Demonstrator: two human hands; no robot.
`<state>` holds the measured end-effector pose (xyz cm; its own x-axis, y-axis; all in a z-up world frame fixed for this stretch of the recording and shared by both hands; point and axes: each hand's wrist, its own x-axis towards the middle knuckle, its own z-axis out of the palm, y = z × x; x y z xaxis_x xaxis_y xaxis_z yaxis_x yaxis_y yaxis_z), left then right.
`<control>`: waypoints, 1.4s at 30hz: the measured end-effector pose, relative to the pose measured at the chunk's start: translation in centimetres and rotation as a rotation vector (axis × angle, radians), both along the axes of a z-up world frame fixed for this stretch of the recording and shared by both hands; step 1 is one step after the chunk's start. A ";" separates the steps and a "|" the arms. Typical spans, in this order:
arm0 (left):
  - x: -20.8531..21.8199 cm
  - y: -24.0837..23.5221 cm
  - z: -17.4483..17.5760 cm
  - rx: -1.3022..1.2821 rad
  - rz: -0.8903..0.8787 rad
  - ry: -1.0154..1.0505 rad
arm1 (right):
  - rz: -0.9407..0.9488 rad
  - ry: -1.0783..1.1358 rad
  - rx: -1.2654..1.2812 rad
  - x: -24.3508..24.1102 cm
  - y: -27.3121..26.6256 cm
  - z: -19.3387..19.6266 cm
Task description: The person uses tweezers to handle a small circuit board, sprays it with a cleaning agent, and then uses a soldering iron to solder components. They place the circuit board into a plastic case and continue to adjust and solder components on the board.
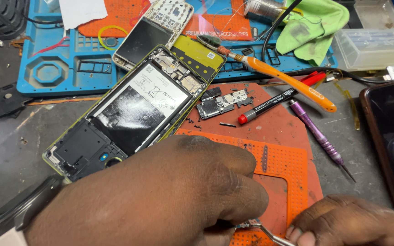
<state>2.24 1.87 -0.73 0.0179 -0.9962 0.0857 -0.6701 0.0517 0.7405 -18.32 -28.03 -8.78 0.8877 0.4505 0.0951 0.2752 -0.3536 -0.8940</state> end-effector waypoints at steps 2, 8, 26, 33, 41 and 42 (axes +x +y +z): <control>-0.1 0.2 0.2 -0.132 0.003 0.050 | 0.021 0.012 0.043 0.8 0.6 0.9; -0.8 0.7 0.5 -0.130 0.045 0.073 | -0.225 -0.248 0.089 1.1 5.4 4.4; -2.4 0.0 1.5 -0.298 0.068 0.042 | -0.547 -0.476 -0.164 -0.3 11.3 7.5; -2.0 0.1 2.3 -0.122 0.104 0.006 | -0.558 -0.423 -0.130 -0.4 11.0 7.5; -1.8 -0.4 2.4 -0.101 0.074 0.037 | -0.511 -0.378 -0.121 -0.3 10.4 7.5; -1.7 -0.5 2.4 -0.105 0.073 0.037 | -0.508 -0.379 -0.117 -0.2 10.3 7.5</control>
<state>0.49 1.37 1.66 0.0950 -0.9777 0.1873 -0.6474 0.0822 0.7577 -18.53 -17.74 -1.33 0.9076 0.0088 0.4197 0.3367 -0.6124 -0.7153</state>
